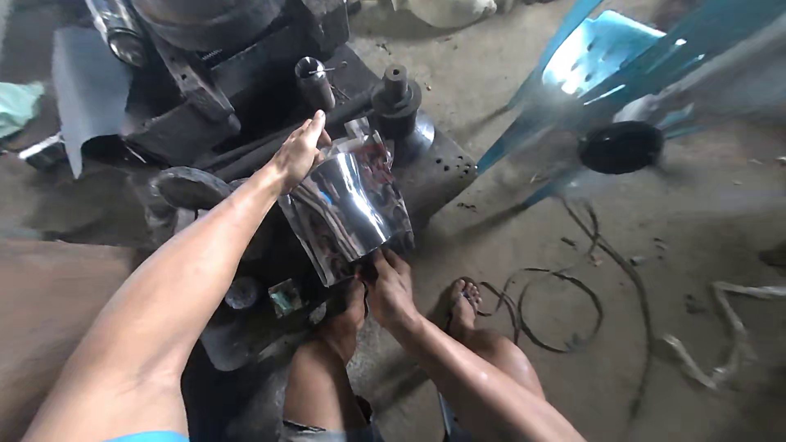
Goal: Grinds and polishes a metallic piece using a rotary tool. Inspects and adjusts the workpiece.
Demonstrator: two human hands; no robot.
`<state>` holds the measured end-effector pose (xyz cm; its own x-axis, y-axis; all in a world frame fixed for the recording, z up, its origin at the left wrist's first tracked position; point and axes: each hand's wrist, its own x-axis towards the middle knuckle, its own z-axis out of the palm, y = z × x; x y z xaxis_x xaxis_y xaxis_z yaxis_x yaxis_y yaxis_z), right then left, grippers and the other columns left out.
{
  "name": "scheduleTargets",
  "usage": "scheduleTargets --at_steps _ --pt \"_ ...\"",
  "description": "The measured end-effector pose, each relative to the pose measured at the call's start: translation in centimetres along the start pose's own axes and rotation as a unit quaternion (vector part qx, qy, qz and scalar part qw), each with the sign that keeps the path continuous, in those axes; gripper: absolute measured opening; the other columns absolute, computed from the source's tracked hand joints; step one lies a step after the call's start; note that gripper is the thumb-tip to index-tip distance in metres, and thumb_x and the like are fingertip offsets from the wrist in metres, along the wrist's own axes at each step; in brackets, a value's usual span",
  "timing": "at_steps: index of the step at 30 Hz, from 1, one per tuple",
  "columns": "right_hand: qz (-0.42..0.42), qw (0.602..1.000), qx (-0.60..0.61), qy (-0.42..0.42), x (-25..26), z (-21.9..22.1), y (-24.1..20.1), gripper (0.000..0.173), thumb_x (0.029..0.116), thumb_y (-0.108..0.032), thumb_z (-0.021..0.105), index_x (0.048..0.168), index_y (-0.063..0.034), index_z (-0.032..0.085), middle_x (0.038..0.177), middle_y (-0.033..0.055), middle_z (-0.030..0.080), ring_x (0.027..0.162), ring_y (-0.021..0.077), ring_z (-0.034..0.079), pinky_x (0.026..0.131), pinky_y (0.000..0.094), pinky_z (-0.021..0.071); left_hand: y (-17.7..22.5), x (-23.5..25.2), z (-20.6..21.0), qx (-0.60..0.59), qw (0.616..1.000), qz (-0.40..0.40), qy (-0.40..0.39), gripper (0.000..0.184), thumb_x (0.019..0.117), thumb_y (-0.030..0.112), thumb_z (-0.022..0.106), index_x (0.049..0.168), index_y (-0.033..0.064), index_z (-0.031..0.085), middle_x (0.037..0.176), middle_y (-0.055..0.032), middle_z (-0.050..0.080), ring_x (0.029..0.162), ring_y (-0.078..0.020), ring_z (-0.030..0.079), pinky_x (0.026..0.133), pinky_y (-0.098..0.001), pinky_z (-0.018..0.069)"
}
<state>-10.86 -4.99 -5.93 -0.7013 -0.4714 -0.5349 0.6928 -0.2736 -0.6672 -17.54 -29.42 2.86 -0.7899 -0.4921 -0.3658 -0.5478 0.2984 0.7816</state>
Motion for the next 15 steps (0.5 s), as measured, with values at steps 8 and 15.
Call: scheduleTargets --at_steps 8,15 --pt "0.006 1.0 -0.004 0.006 -0.1 0.1 -0.3 0.028 0.1113 -0.013 0.042 0.112 0.0064 0.062 0.083 0.0133 0.067 0.067 0.0181 0.066 0.066 0.0337 0.0608 1.8 -0.5 -1.1 0.047 0.996 -0.053 -0.06 0.08 0.1033 0.07 0.008 0.125 0.0108 0.057 0.088 -0.008 0.064 0.076 -0.0165 0.06 0.075 -0.0384 0.0509" --pt "0.039 0.999 0.001 0.022 -0.1 0.2 -1.3 0.028 0.1116 -0.015 0.042 0.115 0.0057 0.06 0.084 0.0133 0.066 0.066 0.0182 0.066 0.064 0.0327 0.0605 3.5 -1.1 -1.4 0.077 0.989 -0.087 -0.087 0.085 0.1027 0.071 0.006 0.128 0.0101 0.06 0.096 -0.0112 0.065 0.085 -0.0199 0.061 0.084 -0.041 0.0495"
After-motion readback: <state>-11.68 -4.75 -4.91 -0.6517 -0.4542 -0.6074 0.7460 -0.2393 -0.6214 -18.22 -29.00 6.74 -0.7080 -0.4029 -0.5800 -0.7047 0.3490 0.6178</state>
